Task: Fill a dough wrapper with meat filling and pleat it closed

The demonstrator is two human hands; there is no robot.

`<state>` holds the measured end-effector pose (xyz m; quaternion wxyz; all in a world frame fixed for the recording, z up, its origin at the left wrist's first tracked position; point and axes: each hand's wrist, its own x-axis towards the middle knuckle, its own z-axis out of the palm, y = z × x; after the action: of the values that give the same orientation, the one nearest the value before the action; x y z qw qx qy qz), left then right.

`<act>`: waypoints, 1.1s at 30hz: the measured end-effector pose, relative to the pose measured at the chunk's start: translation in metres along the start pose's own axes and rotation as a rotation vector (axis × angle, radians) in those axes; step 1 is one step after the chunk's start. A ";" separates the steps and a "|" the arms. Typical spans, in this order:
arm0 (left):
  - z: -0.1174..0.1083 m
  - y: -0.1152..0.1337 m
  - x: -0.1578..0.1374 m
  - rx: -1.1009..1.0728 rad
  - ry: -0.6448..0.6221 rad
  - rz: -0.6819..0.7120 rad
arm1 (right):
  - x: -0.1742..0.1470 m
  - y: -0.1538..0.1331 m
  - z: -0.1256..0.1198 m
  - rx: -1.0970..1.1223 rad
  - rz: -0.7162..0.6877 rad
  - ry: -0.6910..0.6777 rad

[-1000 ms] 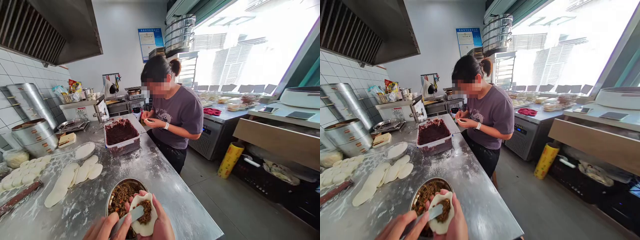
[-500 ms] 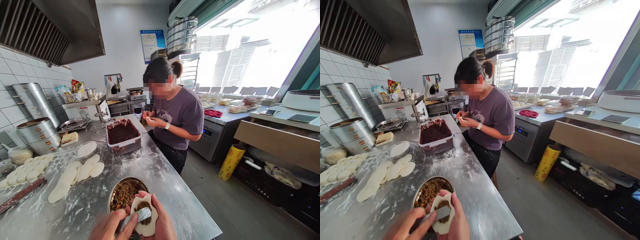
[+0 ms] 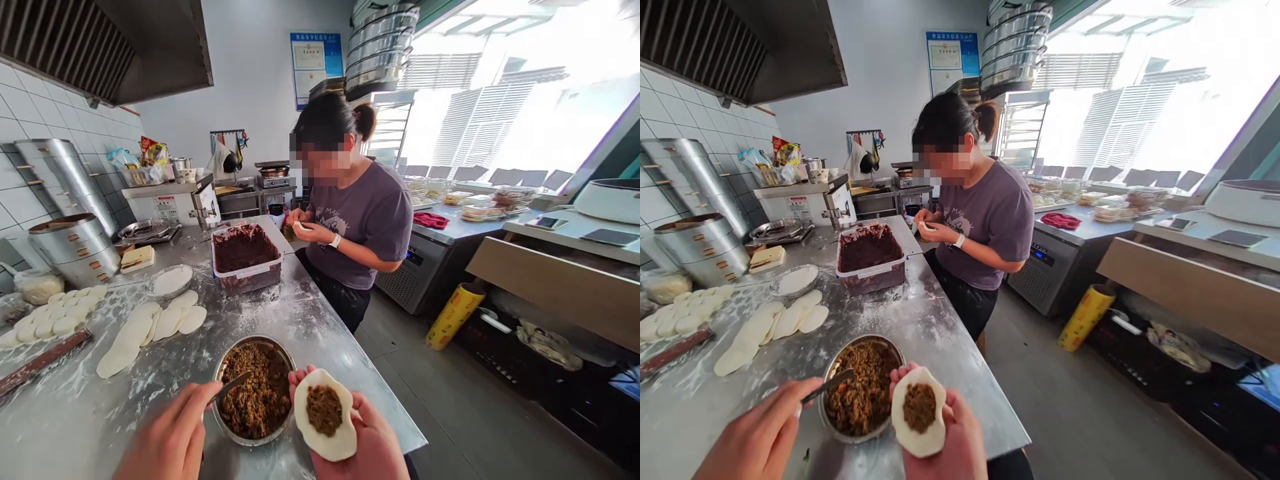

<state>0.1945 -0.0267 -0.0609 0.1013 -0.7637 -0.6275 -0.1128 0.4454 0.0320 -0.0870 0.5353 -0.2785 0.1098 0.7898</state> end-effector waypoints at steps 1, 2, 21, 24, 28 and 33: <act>-0.004 -0.004 0.005 0.035 -0.085 -0.009 | -0.001 -0.002 -0.007 -0.009 -0.008 0.012; -0.006 -0.006 0.011 0.078 -0.171 -0.017 | 0.000 -0.002 -0.015 -0.024 0.003 0.020; -0.014 0.020 0.062 -0.069 -0.531 0.078 | 0.026 0.027 -0.060 -0.035 0.208 0.020; -0.012 0.016 0.076 -0.172 -0.565 0.048 | 0.033 0.029 -0.067 -0.047 0.204 0.051; -0.005 0.001 0.094 -0.354 -0.729 -0.031 | 0.035 0.020 -0.070 -0.077 0.169 0.121; -0.004 -0.014 0.102 -0.576 -0.800 -0.236 | 0.024 0.003 -0.047 -0.107 0.014 0.061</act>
<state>0.1998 0.0699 -0.0261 -0.3752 -0.6680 -0.6426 0.0094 0.4506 0.0277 -0.1393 0.5105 -0.3302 0.0855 0.7893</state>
